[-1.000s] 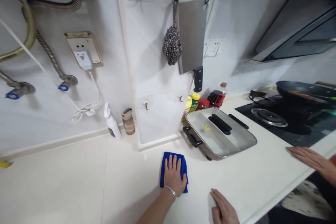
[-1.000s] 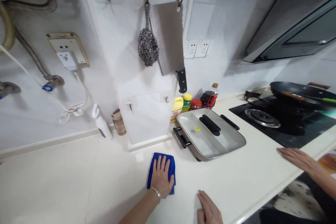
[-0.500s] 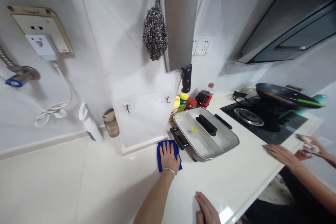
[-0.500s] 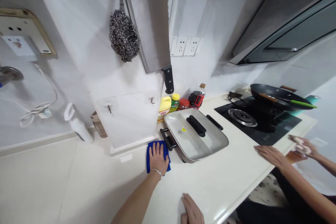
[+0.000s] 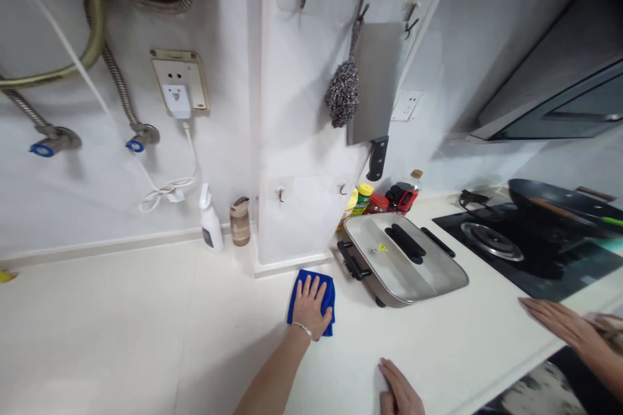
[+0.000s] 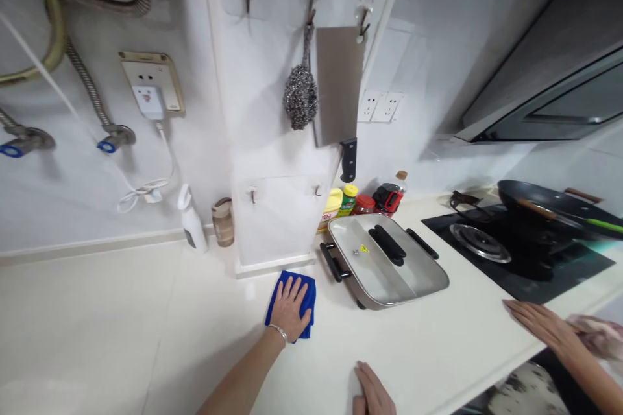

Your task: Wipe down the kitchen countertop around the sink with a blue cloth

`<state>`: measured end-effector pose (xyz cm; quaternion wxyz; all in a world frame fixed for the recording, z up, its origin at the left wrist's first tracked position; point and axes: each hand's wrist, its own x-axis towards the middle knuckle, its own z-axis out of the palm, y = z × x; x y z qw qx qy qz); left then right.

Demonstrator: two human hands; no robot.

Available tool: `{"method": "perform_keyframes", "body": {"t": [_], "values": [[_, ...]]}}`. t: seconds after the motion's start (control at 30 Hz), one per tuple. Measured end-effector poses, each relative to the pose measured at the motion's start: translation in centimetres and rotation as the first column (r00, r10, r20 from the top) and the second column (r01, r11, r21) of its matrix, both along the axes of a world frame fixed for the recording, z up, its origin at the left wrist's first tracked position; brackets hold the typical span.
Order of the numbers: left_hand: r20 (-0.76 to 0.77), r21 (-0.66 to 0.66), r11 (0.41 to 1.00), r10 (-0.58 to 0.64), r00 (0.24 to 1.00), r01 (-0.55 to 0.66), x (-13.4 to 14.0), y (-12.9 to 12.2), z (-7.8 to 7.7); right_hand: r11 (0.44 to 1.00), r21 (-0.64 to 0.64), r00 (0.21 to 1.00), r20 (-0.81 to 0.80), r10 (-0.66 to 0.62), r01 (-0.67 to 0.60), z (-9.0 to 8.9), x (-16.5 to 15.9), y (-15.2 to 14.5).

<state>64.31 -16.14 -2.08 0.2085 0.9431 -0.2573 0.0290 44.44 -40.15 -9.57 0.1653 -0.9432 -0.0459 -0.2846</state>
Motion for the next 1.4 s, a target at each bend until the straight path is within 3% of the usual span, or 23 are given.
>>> {"method": "perform_keyframes", "body": {"t": [0.23,0.37,0.67,0.83,0.97,1.1,1.3,1.4], "values": [[0.12,0.008,0.991,0.13,0.984,-0.132,-2.7,10.4,0.2,1.0,0.0,1.0,-0.018,0.008,-0.008,-0.2,-0.1,-0.2],[0.159,0.066,0.962,0.253,0.954,-0.266,-4.4,16.7,1.0,0.999,0.049,1.0,-0.021,-0.005,0.006,0.1,-0.3,0.3],[0.158,0.127,0.807,0.557,0.815,-0.576,-6.9,30.3,2.0,0.995,0.096,0.999,-0.036,-0.008,0.011,0.8,-0.7,0.7],[0.17,0.171,0.694,0.678,0.715,-0.699,-10.4,35.6,2.1,0.995,0.097,1.0,-0.013,0.006,-0.004,1.5,-0.7,0.8],[0.178,0.185,0.611,0.75,0.638,-0.77,-14.7,37.2,2.3,0.991,0.135,1.0,-0.017,0.013,-0.011,2.3,-1.1,1.2],[0.192,0.186,0.533,0.804,0.563,-0.825,-19.8,36.6,2.2,0.99,0.139,1.0,-0.01,0.028,-0.026,2.6,-1.3,1.2],[0.225,0.198,0.402,0.869,0.44,-0.894,-27.9,33.1,1.6,0.988,0.15,0.999,-0.029,0.039,-0.035,3.1,-1.6,1.1],[0.225,0.224,0.382,0.875,0.429,-0.897,-31.4,30.5,1.5,0.986,0.169,0.997,-0.073,0.024,-0.011,3.4,-2.0,1.4]]}}
